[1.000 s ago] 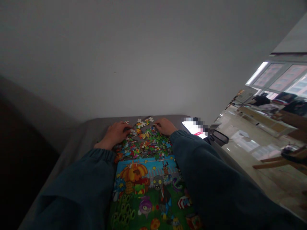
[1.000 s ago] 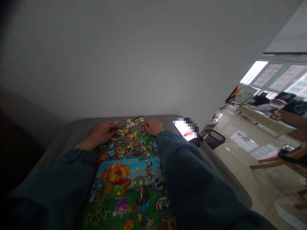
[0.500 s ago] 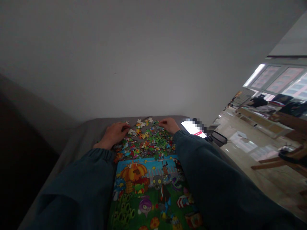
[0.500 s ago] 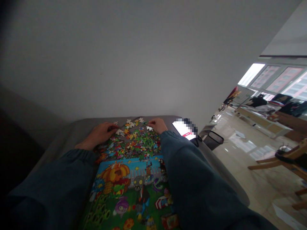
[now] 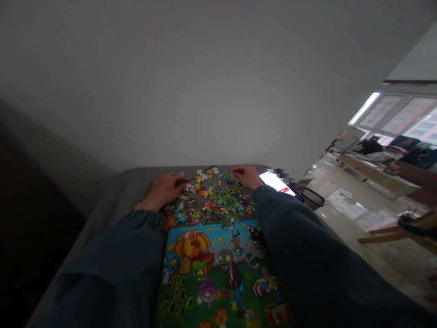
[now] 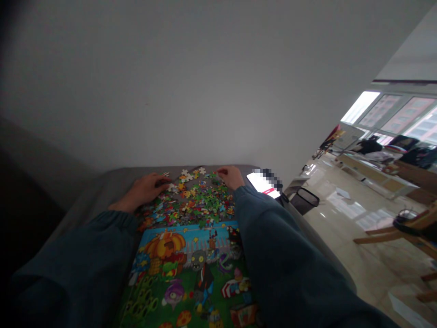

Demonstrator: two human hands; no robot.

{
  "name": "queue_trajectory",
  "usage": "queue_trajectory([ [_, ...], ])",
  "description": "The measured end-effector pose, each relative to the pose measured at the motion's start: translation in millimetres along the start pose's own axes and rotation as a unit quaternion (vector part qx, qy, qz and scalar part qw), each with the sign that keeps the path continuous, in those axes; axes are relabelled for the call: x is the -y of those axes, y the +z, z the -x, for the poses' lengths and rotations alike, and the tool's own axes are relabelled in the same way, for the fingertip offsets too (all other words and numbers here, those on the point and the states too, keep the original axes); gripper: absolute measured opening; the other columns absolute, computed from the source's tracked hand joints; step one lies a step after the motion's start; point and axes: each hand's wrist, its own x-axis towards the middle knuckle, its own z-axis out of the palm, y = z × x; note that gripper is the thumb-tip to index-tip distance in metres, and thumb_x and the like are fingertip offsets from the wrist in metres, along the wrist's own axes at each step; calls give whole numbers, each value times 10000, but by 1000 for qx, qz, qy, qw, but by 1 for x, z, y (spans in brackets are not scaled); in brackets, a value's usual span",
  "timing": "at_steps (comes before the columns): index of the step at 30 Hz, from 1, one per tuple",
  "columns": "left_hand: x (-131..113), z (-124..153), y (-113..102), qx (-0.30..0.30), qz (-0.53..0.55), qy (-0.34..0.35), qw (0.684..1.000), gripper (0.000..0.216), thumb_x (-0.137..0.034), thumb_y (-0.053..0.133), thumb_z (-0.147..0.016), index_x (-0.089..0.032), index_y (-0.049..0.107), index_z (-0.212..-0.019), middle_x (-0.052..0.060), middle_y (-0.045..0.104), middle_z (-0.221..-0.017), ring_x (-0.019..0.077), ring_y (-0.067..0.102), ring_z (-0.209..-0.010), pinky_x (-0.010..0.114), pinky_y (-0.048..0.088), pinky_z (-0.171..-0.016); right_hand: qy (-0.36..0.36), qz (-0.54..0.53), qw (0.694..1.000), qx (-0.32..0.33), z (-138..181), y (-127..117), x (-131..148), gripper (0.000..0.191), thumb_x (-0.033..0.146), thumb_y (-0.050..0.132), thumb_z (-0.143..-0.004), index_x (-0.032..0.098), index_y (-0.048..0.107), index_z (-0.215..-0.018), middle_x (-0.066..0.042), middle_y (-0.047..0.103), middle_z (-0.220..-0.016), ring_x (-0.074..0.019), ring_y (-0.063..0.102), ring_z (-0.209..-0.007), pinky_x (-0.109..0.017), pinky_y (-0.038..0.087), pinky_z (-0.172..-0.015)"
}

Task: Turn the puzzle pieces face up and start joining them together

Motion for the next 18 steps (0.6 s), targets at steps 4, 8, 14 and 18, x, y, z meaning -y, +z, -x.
queue_trajectory([
  [4, 2, 0, 2, 4, 3, -3, 1000, 309, -354, 514, -866, -271, 695, -1102, 70, 675, -1044, 242, 623, -971, 316, 466, -771, -29, 70, 997, 8, 12, -4, 1, 213, 161, 594, -857, 211, 738, -1004, -89, 729, -1012, -239, 646, -979, -374, 468, -912],
  [8, 2, 1, 3, 9, 3, -1, 1000, 318, -446, 532, -852, -328, 711, -1086, 72, 649, -1088, 286, 592, -1035, 371, 449, -817, -79, 112, 990, 37, 24, -2, 12, 206, 221, 587, -880, 200, 727, -1030, -120, 710, -1043, -259, 608, -1033, -393, 432, -956],
  [14, 2, -1, 4, 7, 38, -11, 999, 299, -448, 612, -788, -281, 708, -1018, 66, 675, -1069, 282, 601, -1025, 381, 450, -834, -180, 107, 975, 78, 29, 8, 66, 298, 244, 531, -920, 195, 637, -1194, -79, 654, -1200, -208, 549, -1145, -357, 389, -1019],
  [18, 5, -5, 3, 3, 91, -16, 996, 281, -400, 578, -813, -206, 678, -988, 53, 723, -962, 209, 657, -873, 293, 490, -739, -320, 71, 937, 118, 27, 28, 109, 336, 207, 502, -930, 161, 584, -1253, -94, 609, -1278, -200, 530, -1187, -353, 376, -1036],
])
